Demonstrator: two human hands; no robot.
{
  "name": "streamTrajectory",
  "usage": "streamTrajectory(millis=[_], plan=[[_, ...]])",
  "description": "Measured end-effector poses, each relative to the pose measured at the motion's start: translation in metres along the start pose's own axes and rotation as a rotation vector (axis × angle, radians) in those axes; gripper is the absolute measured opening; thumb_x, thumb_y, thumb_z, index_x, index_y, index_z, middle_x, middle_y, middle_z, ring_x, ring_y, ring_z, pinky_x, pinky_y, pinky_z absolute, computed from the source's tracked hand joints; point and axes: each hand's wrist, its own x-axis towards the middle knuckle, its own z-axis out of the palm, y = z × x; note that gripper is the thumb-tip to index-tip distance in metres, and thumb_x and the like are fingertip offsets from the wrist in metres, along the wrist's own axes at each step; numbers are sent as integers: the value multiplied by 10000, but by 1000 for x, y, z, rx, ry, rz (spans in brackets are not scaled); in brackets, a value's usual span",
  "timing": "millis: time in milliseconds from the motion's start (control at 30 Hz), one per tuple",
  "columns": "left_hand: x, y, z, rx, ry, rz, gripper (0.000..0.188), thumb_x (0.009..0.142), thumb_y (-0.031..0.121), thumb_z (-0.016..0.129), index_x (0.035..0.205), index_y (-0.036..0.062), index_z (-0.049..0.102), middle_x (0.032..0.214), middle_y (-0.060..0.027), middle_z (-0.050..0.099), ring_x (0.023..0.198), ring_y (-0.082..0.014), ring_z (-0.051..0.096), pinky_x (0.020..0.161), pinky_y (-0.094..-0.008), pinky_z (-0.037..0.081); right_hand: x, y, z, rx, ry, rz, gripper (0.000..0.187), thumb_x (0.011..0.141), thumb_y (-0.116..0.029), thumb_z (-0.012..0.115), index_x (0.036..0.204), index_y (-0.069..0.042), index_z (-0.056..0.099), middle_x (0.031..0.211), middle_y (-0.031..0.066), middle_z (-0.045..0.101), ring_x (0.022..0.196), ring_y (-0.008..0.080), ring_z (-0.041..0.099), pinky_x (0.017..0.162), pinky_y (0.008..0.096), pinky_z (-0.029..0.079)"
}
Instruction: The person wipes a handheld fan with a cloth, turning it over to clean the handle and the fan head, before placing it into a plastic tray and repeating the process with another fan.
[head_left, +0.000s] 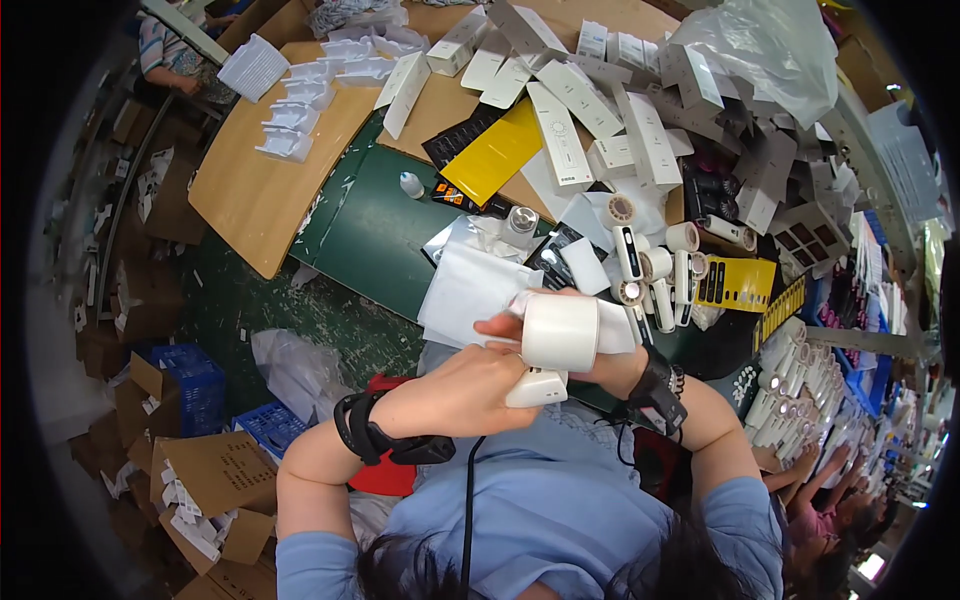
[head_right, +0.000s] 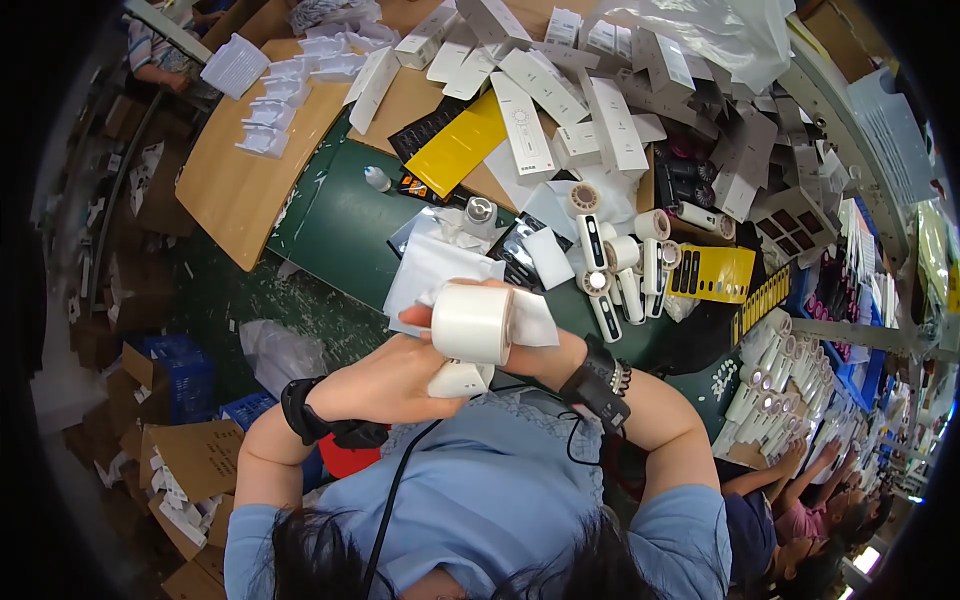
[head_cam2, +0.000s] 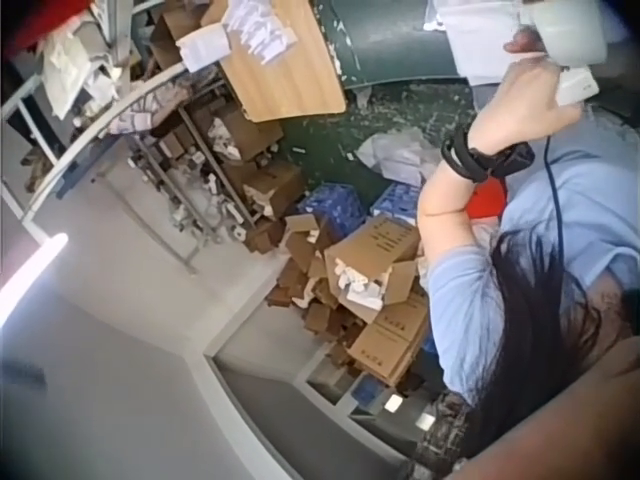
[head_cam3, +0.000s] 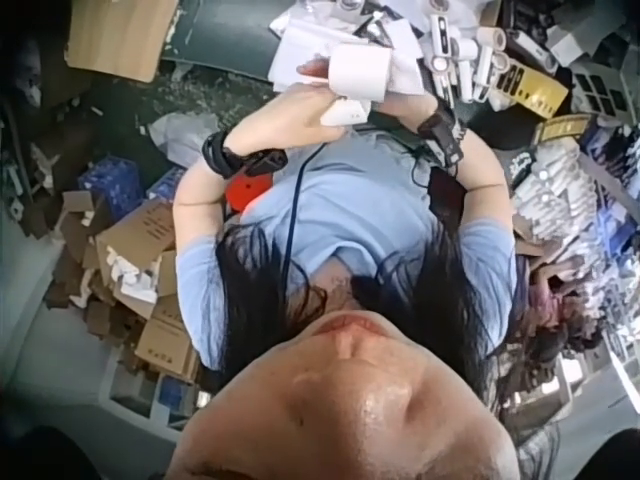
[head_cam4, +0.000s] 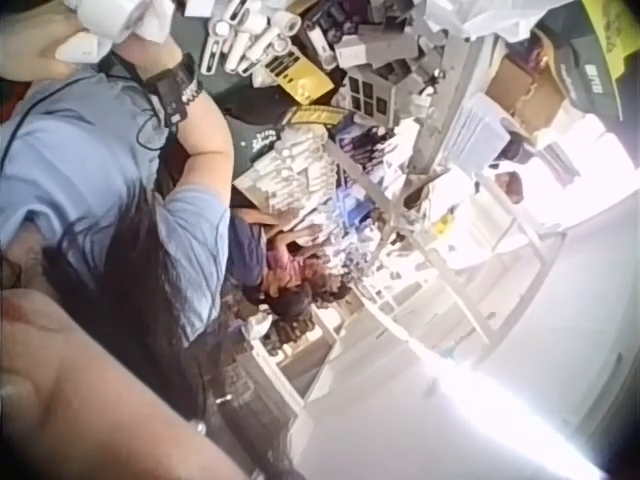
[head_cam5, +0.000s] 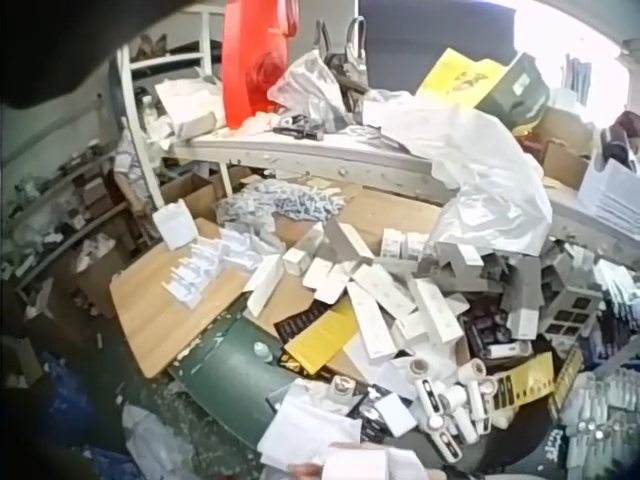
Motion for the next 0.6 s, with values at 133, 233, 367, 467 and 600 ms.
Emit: streamTrajectory(millis=[133, 233, 367, 467, 600], plan=[[-1, 0, 0, 153, 145, 59, 292, 735, 199, 601, 894, -42, 566, 782, -219, 605, 740, -382, 608, 696, -431, 490, -4, 15, 2, -150, 38, -72, 393, 887, -254, 525, 1159, 30, 515, 1216, 175, 517, 1229, 304, 433, 1057, 426, 318], [-2, 2, -5, 243, 84, -14, 289, 720, 179, 611, 880, -54, 556, 761, -218, 593, 712, -388, 602, 664, -437, 495, -2, 12, 2, -207, 45, -132, 403, 902, -263, 510, 1193, 16, 480, 1218, 160, 515, 1220, 300, 444, 1049, 418, 332], [-4, -4, -2, 343, 293, -17, 277, 701, 158, 627, 943, 32, 581, 818, -187, 594, 717, -376, 587, 621, -429, 485, -5, -1, 3, -221, 252, -219, 439, 906, -271, 509, 1233, 11, 431, 1190, 154, 532, 1204, 292, 462, 1035, 405, 351], [-6, -1, -1, 372, 297, -6, 327, 689, 145, 641, 893, -87, 532, 771, -209, 584, 693, -373, 602, 617, -426, 498, -10, -14, -11, -200, 407, -363, 289, 948, -273, 454, 1106, -32, 477, 1149, 141, 566, 1089, 233, 551, 914, 368, 451], [-7, -8, 0, 447, 312, -16, 341, 690, 154, 655, 890, -92, 529, 776, -194, 580, 699, -351, 605, 608, -418, 500, -25, -18, 19, -368, 321, -707, 171, 933, -189, 480, 986, -28, 495, 1118, 137, 577, 1073, 246, 561, 904, 361, 449]])
